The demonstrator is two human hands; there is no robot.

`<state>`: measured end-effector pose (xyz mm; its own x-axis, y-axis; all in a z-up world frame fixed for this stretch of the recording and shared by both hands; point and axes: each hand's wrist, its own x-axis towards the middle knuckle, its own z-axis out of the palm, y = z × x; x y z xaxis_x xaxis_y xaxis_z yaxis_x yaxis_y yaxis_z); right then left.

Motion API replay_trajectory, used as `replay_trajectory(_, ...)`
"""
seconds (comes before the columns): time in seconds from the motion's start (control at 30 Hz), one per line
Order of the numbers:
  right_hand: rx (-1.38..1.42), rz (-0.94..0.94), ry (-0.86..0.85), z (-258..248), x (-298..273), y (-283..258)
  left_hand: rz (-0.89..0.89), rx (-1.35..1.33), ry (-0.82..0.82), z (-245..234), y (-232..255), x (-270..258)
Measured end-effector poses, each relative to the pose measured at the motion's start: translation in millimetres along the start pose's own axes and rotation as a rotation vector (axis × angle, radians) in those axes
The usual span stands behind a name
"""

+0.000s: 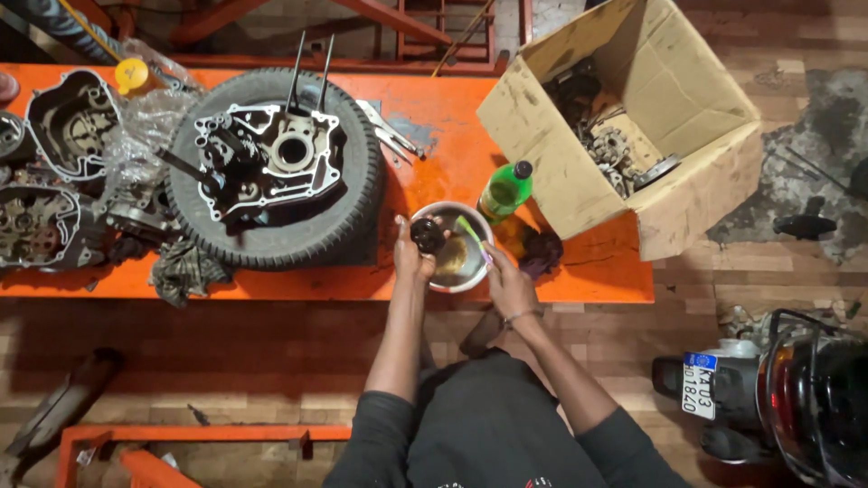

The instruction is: The person cleans various mechanical parts, including a circular metal disc and a small gear, using a green liquid, a toothbrush, and a cloth. They pour the liquid into a bowl, scrub the parts, and wipe them with a cloth. The person also uses an air gun to blow off debris from the parts.

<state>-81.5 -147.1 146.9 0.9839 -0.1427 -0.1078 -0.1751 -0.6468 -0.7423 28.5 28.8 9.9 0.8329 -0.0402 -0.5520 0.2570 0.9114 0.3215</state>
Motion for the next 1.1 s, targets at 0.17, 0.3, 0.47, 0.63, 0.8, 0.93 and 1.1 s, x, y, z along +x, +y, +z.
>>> replay_trajectory(0.17, -0.609, -0.060, -0.341, 55, 56, 27, -0.059, 0.015, -0.104, -36, -10, 18)
replay_trajectory(0.3, -0.735, -0.333, -0.212, 149, 105, 112, -0.311, -0.127, -0.263, 11, 19, -32)
replay_trajectory(0.47, -0.758, -0.162, -0.492, 103, 67, 70, -0.348, -0.201, -0.392, 19, 30, -53)
replay_trajectory(0.63, -0.508, -0.012, -0.321, -17, 16, -28, -0.277, -0.178, -0.301, 1, 11, -26)
replay_trajectory(0.8, -0.310, -0.158, -0.192, -12, -27, -36, -0.276, -0.096, -0.056, 4, -23, -7)
replay_trajectory(0.93, -0.347, -0.274, -0.087, 21, -20, -11, -0.223, -0.105, -0.249, 5, -40, 3)
replay_trajectory(1.1, -0.508, -0.330, -0.132, 19, -25, -8, -0.216, -0.085, -0.167, 6, -35, 8)
